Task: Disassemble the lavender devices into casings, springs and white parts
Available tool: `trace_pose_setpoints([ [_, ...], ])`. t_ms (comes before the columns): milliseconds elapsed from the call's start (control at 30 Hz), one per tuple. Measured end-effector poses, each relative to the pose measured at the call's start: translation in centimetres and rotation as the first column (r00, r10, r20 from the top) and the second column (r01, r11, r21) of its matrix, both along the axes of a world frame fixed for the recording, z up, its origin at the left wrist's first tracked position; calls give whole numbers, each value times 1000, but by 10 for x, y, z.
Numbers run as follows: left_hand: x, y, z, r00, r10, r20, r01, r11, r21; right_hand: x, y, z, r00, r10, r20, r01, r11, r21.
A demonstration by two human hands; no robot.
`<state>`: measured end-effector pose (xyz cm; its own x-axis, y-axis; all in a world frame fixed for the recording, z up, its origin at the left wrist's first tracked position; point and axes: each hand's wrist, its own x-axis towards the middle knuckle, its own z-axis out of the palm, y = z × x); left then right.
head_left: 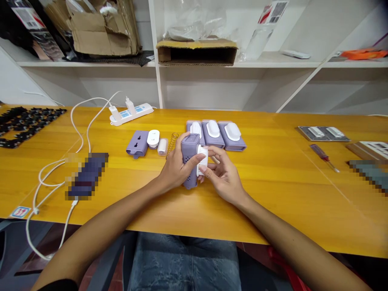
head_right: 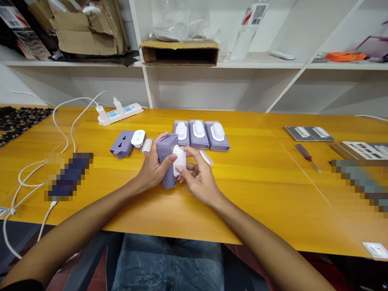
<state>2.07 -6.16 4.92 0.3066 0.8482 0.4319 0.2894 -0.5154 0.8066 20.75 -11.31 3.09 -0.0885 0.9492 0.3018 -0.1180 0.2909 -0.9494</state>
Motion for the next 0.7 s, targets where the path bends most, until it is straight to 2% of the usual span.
trace_pose_setpoints([
  [367, 1, 2, -2, 1000, 10, -12, -9, 998, 54, -1, -1, 3, 1000, -8, -3, 8, 1000, 2],
  [533, 0, 3, -1, 1000, 4, -10, -3, 997, 72, -2, -4, 5, 998, 56, 3, -56, 998, -37],
  [600, 0, 3, 0, 1000, 14, -16, -13, 997, 70, -2, -5, 5, 997, 65, 37, -64, 998, -24],
  [700, 0, 2, 1, 999, 26, -43, -23, 997, 71, 0, -5, 4, 988, -1, 155, -6, 999, 42],
])
